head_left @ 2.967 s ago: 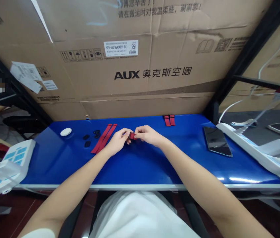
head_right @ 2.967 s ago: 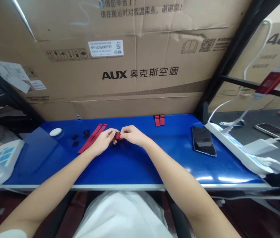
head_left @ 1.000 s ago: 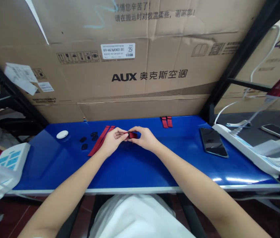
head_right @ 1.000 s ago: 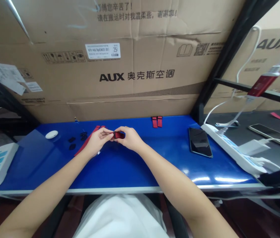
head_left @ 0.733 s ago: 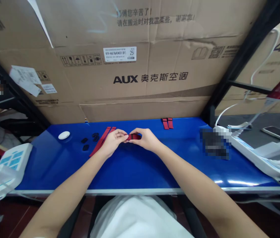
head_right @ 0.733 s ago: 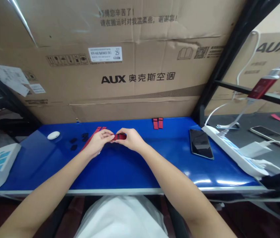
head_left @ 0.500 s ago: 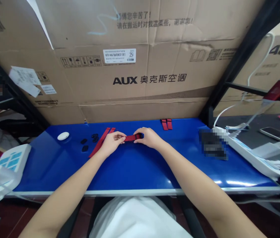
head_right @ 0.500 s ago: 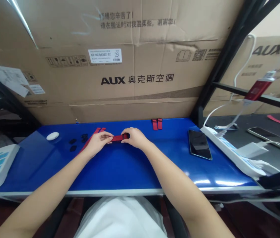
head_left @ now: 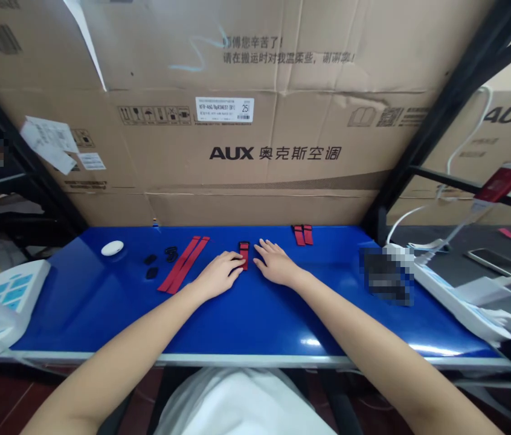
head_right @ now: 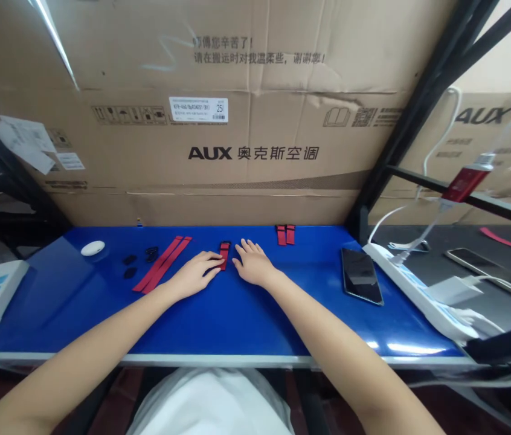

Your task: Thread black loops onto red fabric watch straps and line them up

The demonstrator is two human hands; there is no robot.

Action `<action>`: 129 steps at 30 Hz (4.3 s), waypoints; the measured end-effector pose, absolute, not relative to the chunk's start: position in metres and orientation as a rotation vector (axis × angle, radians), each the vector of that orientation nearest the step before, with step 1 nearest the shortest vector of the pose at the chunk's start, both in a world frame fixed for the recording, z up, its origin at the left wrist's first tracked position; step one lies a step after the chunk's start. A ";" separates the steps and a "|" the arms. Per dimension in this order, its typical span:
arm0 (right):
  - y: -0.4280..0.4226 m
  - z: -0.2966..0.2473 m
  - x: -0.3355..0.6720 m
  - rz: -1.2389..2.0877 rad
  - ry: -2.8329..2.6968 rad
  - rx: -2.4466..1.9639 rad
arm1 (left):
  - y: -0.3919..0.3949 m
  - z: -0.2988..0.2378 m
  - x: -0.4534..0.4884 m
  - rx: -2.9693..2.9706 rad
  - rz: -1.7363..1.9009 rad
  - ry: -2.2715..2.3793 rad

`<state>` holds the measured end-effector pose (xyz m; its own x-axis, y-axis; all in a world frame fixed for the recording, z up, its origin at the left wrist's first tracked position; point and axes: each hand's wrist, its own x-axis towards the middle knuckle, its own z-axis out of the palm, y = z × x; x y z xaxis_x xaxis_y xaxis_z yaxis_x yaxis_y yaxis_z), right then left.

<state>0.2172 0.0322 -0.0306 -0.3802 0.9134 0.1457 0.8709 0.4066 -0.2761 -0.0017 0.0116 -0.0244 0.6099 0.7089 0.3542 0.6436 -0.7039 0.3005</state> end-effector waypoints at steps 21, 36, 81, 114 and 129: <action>0.022 -0.037 0.217 0.187 -2.402 -1.484 | 0.021 -0.030 -0.011 2.546 0.610 1.548; 0.019 -0.035 0.215 0.156 -2.403 -1.495 | 0.021 -0.029 -0.011 2.541 0.586 1.541; 0.035 -0.019 0.241 0.112 -2.338 -1.698 | -0.007 -0.020 -0.014 2.457 0.294 2.169; 0.021 -0.024 0.208 0.493 -2.241 -1.175 | 0.017 0.025 -0.138 1.745 0.734 2.136; 0.012 -0.010 0.205 0.993 -1.997 -1.020 | 0.021 0.029 -0.072 1.351 1.086 1.044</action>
